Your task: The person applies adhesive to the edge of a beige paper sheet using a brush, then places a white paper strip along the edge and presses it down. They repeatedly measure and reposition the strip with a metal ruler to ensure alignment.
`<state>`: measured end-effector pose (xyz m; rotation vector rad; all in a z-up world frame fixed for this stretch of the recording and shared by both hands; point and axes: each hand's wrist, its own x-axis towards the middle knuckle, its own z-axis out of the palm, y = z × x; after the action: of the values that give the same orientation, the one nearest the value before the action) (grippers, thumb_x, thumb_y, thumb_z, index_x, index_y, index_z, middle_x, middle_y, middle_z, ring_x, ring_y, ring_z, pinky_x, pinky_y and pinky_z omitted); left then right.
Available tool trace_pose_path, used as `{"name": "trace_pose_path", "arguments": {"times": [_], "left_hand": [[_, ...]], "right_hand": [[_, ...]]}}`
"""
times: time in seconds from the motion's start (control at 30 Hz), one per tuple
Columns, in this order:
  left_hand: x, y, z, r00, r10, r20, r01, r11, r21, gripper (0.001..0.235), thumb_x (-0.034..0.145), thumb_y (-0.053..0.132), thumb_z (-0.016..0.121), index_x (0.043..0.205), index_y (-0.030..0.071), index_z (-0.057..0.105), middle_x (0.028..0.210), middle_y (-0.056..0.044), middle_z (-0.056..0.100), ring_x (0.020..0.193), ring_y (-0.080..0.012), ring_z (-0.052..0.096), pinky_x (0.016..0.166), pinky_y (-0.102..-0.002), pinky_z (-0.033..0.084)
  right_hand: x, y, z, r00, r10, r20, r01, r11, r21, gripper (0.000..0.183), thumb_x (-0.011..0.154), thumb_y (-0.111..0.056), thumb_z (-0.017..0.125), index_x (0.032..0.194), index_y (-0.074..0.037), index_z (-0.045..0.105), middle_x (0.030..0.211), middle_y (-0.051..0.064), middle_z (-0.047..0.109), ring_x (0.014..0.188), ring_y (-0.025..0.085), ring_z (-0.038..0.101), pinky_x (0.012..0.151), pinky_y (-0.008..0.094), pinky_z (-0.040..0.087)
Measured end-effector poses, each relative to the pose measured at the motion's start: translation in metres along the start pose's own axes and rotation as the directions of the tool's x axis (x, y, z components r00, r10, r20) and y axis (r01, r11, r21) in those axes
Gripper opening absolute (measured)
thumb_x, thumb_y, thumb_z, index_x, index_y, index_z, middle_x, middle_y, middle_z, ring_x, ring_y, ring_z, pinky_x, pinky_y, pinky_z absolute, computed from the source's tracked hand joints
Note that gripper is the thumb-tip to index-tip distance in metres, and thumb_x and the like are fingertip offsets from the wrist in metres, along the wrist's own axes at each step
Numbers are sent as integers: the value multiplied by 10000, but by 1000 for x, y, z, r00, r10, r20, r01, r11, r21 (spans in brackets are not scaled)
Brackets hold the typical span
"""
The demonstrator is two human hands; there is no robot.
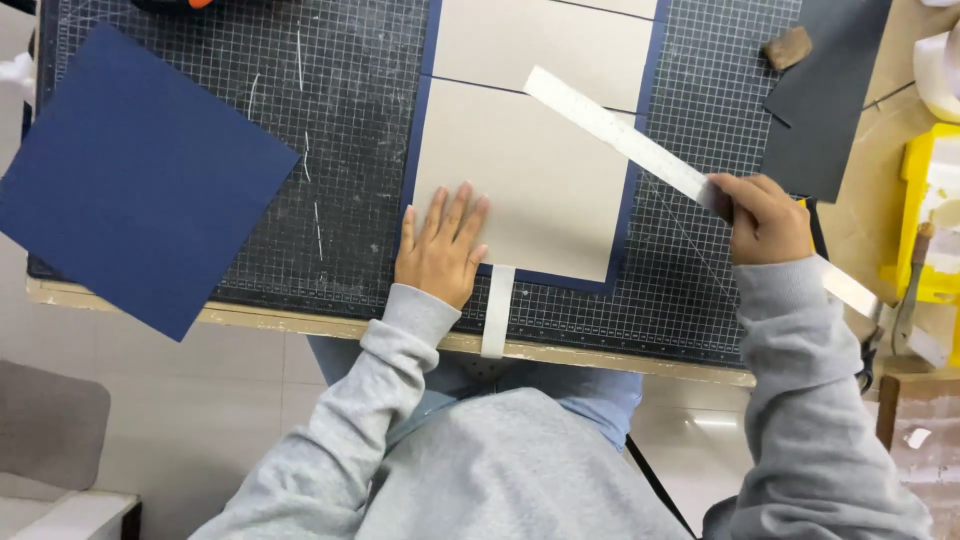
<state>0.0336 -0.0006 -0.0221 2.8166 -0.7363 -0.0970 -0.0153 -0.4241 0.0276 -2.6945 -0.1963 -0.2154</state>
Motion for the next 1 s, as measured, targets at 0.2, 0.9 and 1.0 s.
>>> {"name": "trace_pose_path", "arguments": {"times": [0.2, 0.9, 1.0], "left_hand": [[0, 4, -7, 999, -8, -35, 8, 1000, 13, 582, 1039, 416, 453, 1593, 273, 343, 1670, 23, 288, 1539, -239, 267, 1203, -574, 242], [2, 15, -12, 994, -63, 90, 59, 997, 49, 984, 920, 861, 448, 1645, 248, 190, 1713, 9, 145, 1585, -263, 137, 1229, -638, 188], [2, 16, -12, 992, -67, 103, 60, 995, 75, 1021, 908, 880, 486, 1650, 255, 168, 1717, 11, 125, 1589, -264, 124, 1231, -636, 186]], "right_hand": [[-44, -37, 3, 949, 314, -22, -308, 941, 142, 97, 1103, -73, 620, 1157, -9, 669, 969, 122, 714, 818, 241, 652, 723, 374, 537], [-125, 16, 54, 958, 200, -206, -231, 964, -134, 454, 1021, -42, 865, 728, -16, 519, 851, 136, 564, 726, 249, 496, 611, 355, 428], [-125, 16, 56, 958, 185, -220, -218, 966, -138, 438, 990, -20, 878, 722, -9, 532, 871, 152, 589, 742, 262, 526, 602, 362, 442]]}}
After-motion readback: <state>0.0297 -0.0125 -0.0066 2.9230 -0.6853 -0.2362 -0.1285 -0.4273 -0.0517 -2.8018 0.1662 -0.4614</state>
